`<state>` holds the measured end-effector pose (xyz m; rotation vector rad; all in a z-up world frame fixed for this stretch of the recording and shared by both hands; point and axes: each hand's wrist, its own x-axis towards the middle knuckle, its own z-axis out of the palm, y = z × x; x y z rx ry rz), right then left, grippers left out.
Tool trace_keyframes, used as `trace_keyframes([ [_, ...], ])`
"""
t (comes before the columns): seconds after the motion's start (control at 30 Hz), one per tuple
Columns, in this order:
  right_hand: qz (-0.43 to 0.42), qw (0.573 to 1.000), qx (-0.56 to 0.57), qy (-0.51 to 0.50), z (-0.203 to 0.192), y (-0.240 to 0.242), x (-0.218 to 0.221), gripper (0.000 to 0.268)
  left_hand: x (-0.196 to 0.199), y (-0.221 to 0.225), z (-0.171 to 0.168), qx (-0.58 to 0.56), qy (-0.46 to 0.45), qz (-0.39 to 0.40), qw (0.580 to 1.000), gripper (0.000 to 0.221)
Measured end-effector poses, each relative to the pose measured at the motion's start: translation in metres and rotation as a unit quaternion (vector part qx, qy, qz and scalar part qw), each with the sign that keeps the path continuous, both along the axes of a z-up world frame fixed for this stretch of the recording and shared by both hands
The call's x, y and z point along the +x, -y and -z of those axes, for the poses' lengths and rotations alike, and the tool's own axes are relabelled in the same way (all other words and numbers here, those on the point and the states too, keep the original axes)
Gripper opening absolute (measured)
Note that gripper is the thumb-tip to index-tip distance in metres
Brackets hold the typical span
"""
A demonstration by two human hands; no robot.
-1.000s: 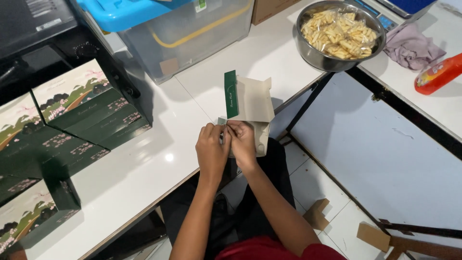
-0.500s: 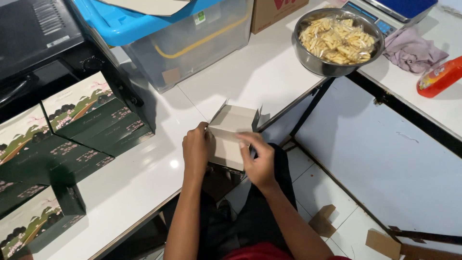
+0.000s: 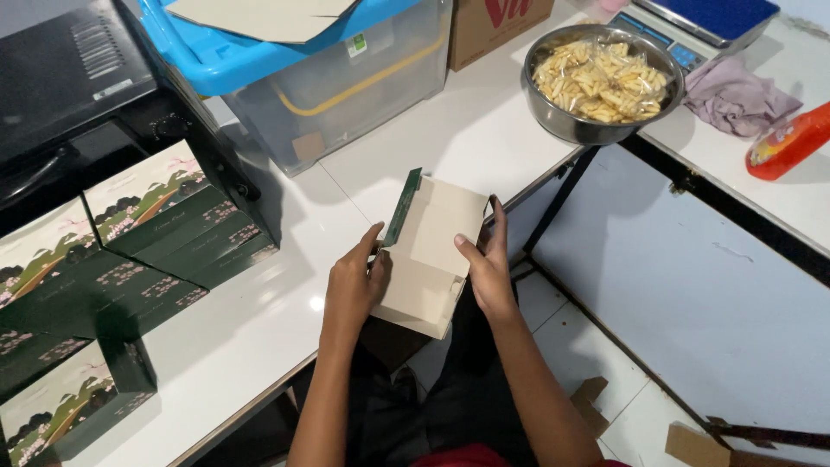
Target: Assembling small cardboard boxes from flat templates by folding and tucking tabs.
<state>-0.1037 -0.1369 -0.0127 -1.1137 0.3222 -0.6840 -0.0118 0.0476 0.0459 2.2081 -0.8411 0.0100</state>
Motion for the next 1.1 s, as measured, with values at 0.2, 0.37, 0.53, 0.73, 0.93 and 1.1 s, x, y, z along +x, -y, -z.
trace_keyframes([
  [0.2,0.017,0.952,-0.306,-0.003,-0.048,0.005,0.016,0.065,-0.016,-0.006,-0.043,-0.101,-0.083,0.011,0.991,0.078],
  [0.37,0.078,0.928,-0.365,0.002,-0.049,-0.011,0.026,0.056,-0.007,-0.002,-0.038,-0.238,-0.162,0.055,0.956,0.09],
  [0.53,0.126,0.914,-0.385,-0.018,-0.03,-0.004,0.043,0.06,0.013,0.0,-0.005,-0.339,-0.055,0.013,0.939,0.053],
  [0.73,0.316,0.804,-0.505,0.013,-0.014,-0.009,0.046,0.069,0.004,0.006,0.009,-0.399,-0.079,-0.128,0.904,0.043],
  [0.93,0.066,0.9,-0.423,0.085,-0.055,-0.056,0.06,0.043,0.005,0.032,0.041,-0.425,0.059,-0.138,0.893,0.034],
  [1.1,0.169,0.866,-0.47,0.026,-0.08,-0.067,0.06,0.011,0.007,0.043,0.043,-0.435,0.071,-0.127,0.889,0.033],
])
